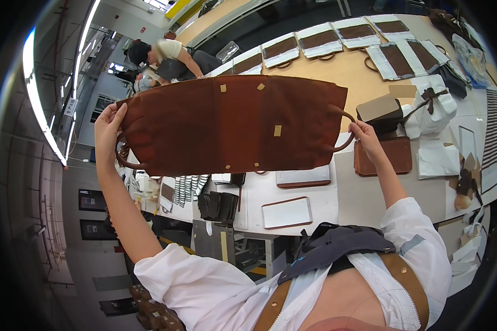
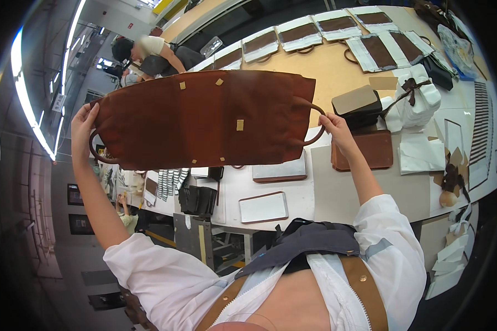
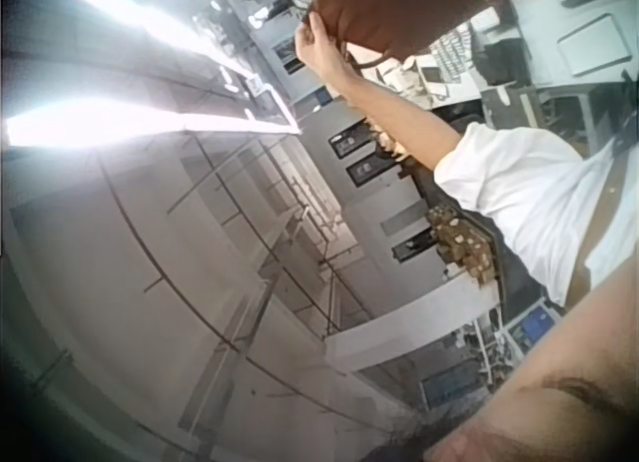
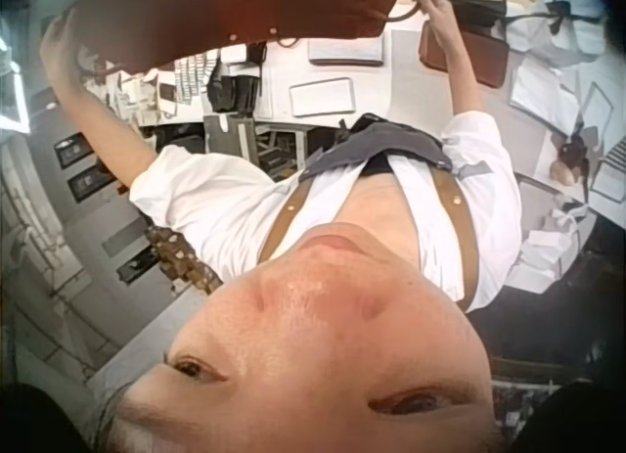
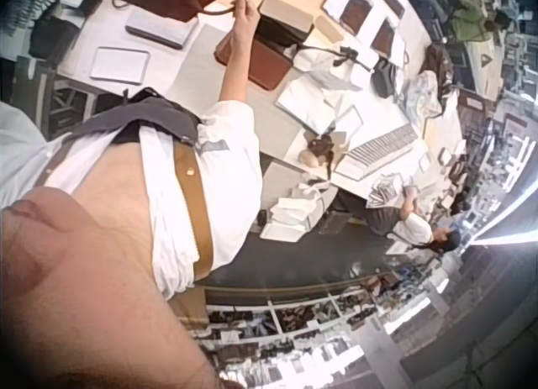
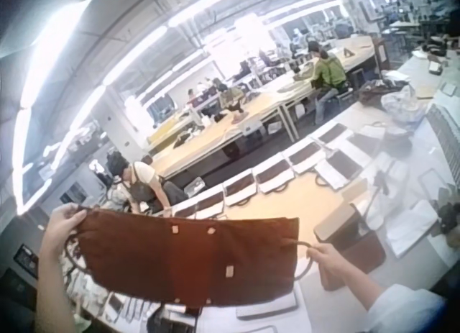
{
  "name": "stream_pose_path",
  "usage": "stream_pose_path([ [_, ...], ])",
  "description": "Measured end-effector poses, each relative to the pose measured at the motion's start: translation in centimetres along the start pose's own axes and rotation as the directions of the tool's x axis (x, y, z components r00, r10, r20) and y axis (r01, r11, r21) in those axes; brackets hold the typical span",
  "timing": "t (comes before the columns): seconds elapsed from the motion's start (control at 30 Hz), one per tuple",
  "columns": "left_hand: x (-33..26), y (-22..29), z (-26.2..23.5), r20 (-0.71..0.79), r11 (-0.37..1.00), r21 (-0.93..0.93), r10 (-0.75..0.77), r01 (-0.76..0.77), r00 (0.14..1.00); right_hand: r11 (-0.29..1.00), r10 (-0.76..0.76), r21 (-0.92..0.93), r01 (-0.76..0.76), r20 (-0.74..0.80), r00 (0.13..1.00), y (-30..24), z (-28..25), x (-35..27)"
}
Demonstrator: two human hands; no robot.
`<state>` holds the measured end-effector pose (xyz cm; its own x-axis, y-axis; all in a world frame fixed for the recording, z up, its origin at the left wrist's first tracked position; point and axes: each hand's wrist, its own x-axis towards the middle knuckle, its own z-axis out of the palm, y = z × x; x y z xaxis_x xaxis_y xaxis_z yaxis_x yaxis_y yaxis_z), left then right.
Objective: The person applies glue from a bottle onto rectangular brown leather pieces and presses white paper onto them. They smooth the paper to ensure adhesion, then stack the finished units. The person also handles larger brown leather items with handles, placing them on the table.
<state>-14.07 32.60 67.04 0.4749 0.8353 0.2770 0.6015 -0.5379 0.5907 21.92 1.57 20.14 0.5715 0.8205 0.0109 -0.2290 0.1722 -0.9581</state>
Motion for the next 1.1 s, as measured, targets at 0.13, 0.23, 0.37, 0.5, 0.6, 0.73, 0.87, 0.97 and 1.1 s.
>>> stream_pose_path([
  [0.13,0.4,1.0,0.9,0.006,1.0,0.0,-0.006,0.006,1.0,0.998,0.056,-0.005,-0.056,-0.034,0.998,0.5,-0.2,0.0],
  [0.23,2.2,0.3,2.8,0.013,1.0,-0.012,0.006,-0.006,1.0,0.988,0.085,-0.121,-0.096,-0.092,0.992,0.3,-0.6,0.2],
  [0.37,4.7,-1.1,4.8,-0.05,0.997,0.009,0.08,-0.08,0.996,0.949,0.218,-0.215,-0.231,-0.085,0.972,-0.2,-0.8,7.1],
  [0.5,6.7,0.5,10.2,-0.247,0.904,-0.17,0.346,-0.393,0.905,0.999,0.04,-0.002,-0.041,-0.19,0.981,-1.3,-4.4,17.9],
  [0.6,5.7,1.9,20.1,-0.479,0.73,-0.012,0.596,-0.684,0.645,1.0,0.001,0.026,0.007,-0.296,0.955,-3.4,-10.1,21.4],
  [0.73,-0.1,2.6,31.7,-0.373,0.492,-0.041,0.8,-0.87,0.47,0.974,0.013,0.209,0.09,-0.444,0.896,-2.6,-13.1,20.0],
  [0.87,-4.7,-7.1,44.2,-0.105,0.6,-0.162,0.779,-0.783,0.619,0.993,-0.006,0.103,0.062,-0.475,0.88,-0.6,-14.8,11.6],
  [0.97,-8.2,-15.9,49.4,0.105,0.758,-0.112,0.652,-0.643,0.751,1.0,-0.026,0.004,0.031,-0.443,0.896,-1.3,-14.4,3.4],
  [1.1,-8.2,-21.7,50.8,0.211,0.822,0.008,0.556,-0.57,0.804,0.991,0.006,-0.111,-0.078,-0.536,0.844,1.8,-13.7,-6.6],
])
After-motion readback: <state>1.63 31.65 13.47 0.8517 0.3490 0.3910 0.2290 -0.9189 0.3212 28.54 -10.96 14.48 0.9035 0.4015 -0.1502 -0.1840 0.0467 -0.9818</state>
